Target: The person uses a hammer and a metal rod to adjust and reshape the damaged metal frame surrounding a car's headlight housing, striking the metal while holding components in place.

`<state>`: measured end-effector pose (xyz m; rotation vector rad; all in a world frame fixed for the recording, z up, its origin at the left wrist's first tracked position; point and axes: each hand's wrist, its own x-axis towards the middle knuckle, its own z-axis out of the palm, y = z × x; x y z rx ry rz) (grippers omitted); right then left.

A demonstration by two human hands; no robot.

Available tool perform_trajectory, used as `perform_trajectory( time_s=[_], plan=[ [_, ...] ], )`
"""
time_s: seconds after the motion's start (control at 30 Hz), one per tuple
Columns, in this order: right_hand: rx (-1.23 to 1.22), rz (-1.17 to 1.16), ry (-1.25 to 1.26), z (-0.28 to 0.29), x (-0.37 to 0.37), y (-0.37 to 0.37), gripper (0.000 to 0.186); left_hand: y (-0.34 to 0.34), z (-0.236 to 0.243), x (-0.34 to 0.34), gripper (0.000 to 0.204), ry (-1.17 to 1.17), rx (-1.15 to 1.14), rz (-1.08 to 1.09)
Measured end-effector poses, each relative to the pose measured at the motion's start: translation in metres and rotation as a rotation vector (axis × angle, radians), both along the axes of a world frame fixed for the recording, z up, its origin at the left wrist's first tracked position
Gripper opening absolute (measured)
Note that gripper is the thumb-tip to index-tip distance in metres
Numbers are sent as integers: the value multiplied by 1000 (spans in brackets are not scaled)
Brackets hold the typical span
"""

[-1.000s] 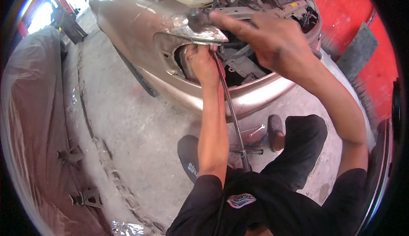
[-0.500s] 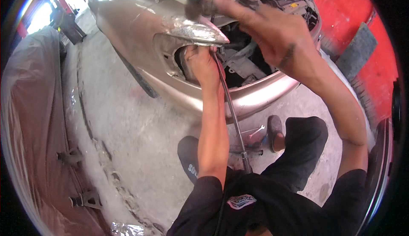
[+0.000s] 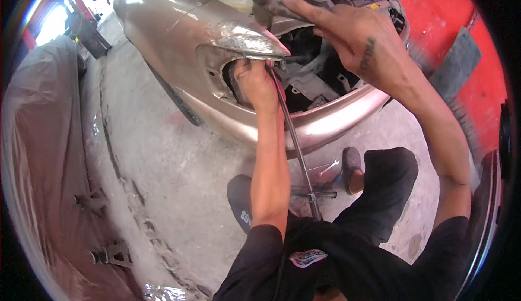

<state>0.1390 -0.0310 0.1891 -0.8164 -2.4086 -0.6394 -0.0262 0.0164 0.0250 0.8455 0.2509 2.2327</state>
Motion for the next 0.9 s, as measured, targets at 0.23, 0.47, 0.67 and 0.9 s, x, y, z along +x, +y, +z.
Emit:
perform_trajectory(
  time_s=[0.23,0.47,0.67,0.9],
  plan=[
    [55,54,44,-20,3,5,67,0,4,7,8,-6,-35,-32],
    [-86,-2,43,-17,-6,-15,71,-6,1,5,13,0,-32,-47],
    [-5,30,89,-6,-13,-12,74,-4,0,-2,15,-28,-23,-51],
    [43,35,-7,1,-15,-17,70,-2,0,-1,14,-28,-25,-37]
  ],
)
